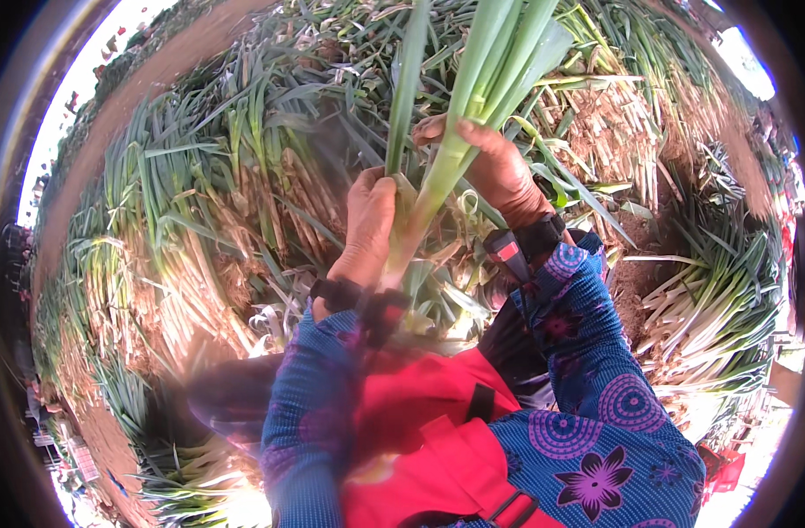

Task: The person cleans leeks by hand, peeling away the outer layers and pulling off the green leaves before placing them onto a pile.

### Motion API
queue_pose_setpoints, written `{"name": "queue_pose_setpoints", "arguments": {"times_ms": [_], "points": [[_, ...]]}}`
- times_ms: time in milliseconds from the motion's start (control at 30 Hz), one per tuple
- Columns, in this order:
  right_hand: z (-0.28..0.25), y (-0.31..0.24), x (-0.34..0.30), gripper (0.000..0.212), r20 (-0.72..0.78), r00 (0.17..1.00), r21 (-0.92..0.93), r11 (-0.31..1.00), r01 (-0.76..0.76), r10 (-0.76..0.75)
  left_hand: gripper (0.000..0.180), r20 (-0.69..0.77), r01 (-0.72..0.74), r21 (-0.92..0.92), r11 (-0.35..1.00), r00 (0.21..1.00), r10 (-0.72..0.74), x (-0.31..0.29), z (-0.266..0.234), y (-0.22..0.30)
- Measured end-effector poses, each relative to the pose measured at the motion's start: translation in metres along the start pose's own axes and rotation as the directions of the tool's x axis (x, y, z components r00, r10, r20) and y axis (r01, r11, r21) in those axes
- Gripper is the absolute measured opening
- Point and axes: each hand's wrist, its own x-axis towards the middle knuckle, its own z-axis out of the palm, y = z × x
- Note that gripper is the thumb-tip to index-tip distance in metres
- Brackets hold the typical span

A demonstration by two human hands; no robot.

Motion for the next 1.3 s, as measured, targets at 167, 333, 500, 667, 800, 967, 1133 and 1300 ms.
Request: {"name": "queue_pose_setpoints", "arguments": {"times_ms": [167,333,500,667,800,967,1133,1300], "points": [[-0.01,-0.002,-0.002,0.04,-0.046,0.998,0.373,0.926,0.051,-0.036,0.013,-0.06,0.281,-0.561,0.778,0.924,-0.377,-0.002,-0.004,-0.003],[-0.041,-0.023,-0.001,0.039,-0.067,0.994,0.413,0.905,0.104,-0.084,0.015,-0.103,0.207,-0.541,0.815,0.945,-0.309,0.008,-0.066,-0.031],[-0.075,-0.031,0.002,0.04,-0.145,0.981,0.473,0.863,0.181,-0.126,0.028,-0.227,0.031,0.562,0.827,0.967,0.118,-0.012,-0.108,-0.042],[-0.095,-0.042,-0.001,0.039,-0.288,0.945,0.433,0.859,0.275,-0.157,0.037,0.06,-0.136,0.933,0.333,0.971,0.23,-0.051,-0.136,-0.041],[-0.132,-0.068,-0.016,0.036,-0.26,0.932,0.406,0.848,0.342,-0.251,0.032,-0.042,0.03,0.998,0.063,0.979,0.2,-0.067,-0.204,-0.06],[-0.179,-0.084,-0.037,0.038,-0.335,0.896,0.481,0.765,0.428,-0.291,0.037,-0.198,0.197,0.98,0.029,0.954,0.226,-0.094,-0.329,-0.056],[-0.176,-0.076,-0.038,0.038,-0.408,0.875,0.504,0.736,0.453,-0.259,0.05,-0.256,0.225,0.966,0.13,0.911,0.325,-0.067,-0.32,-0.029],[-0.145,-0.063,-0.022,0.034,-0.415,0.894,0.493,0.783,0.379,-0.171,0.048,0.024,-0.185,0.914,0.362,0.913,0.406,-0.013,-0.167,0.015]]}}
